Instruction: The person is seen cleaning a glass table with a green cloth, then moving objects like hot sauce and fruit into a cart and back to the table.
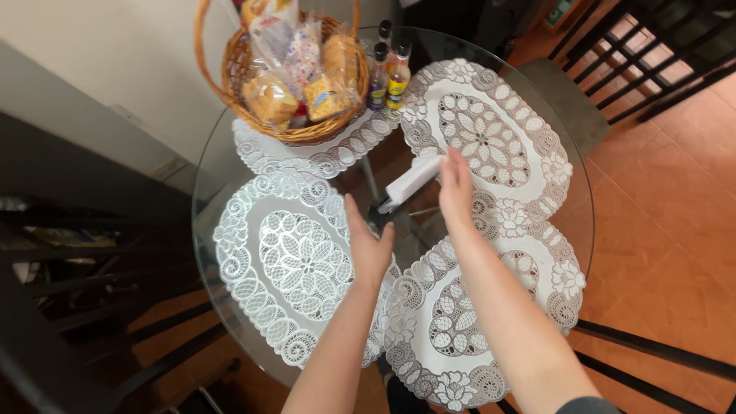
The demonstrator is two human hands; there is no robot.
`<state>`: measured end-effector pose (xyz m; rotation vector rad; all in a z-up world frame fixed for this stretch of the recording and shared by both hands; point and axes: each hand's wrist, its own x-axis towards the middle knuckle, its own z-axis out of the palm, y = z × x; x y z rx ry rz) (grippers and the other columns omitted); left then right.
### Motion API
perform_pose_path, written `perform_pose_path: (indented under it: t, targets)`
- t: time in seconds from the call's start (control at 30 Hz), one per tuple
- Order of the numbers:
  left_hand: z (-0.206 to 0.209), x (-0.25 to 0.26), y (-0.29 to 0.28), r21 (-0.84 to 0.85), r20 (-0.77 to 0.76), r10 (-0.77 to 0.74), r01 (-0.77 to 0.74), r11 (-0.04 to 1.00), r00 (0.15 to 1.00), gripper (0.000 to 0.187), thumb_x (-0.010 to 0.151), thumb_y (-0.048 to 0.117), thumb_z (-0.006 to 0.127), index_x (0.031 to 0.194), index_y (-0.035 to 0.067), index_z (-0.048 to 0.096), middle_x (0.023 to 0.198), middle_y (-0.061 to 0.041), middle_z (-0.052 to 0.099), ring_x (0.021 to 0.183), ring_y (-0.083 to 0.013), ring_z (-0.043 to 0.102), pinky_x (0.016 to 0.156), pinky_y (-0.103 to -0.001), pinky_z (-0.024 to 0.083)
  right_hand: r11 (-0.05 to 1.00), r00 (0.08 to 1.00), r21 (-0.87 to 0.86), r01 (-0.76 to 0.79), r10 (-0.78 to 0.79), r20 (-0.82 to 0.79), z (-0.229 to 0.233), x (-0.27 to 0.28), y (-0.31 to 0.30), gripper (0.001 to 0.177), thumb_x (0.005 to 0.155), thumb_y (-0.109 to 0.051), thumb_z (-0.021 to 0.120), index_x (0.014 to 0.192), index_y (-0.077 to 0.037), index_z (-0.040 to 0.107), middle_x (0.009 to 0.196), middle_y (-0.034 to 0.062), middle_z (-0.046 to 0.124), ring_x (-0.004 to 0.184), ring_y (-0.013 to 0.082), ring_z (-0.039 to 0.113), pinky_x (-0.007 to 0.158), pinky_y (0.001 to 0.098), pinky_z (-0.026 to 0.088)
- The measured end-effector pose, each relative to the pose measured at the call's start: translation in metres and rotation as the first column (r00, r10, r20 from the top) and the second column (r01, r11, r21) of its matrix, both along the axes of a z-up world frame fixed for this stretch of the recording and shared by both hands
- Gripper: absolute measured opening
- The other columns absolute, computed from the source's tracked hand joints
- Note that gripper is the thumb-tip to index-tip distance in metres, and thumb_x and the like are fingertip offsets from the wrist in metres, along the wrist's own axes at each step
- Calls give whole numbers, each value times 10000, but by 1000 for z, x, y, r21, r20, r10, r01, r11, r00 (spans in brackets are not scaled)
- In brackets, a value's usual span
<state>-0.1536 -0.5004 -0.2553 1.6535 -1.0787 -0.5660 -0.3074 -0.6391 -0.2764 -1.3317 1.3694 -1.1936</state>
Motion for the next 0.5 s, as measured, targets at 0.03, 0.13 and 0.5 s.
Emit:
perform_pose_path:
  t: [0.03,0.13,0.5]
  targets:
    - [5,3,7,-5,1,12,-12,1000,1000,993,806,62,761,1590,-41,160,1643,-308,261,1523,-435,285,1231,-419,248,1000,1000,-5,-12,12,1,6,2,8,544,1063,-369,489,1478,-18,490,1516,138,518,1412,239,459,1165,352,329]
    - [26,17,29,8,-43,97,-97,995,994,985,847,117,764,1601,-36,149,1659,-287,261,1530,-416,299,1231,-404,262,994,995,-73,81,-76,69,27,24,33,480,1072,-366,506,1394,-20,584,1394,115,626,1314,213,557,1128,330,406]
    - [187,96,190,-181,-261,324,-375,909,910,884,904,134,694,1625,79,185,1597,-175,424,1358,-295,558,1090,-417,459,829,783,-79,-554,550,290,148,194,221,183,982,-87,645,1115,-4,738,1075,50,746,994,115,655,894,274,523]
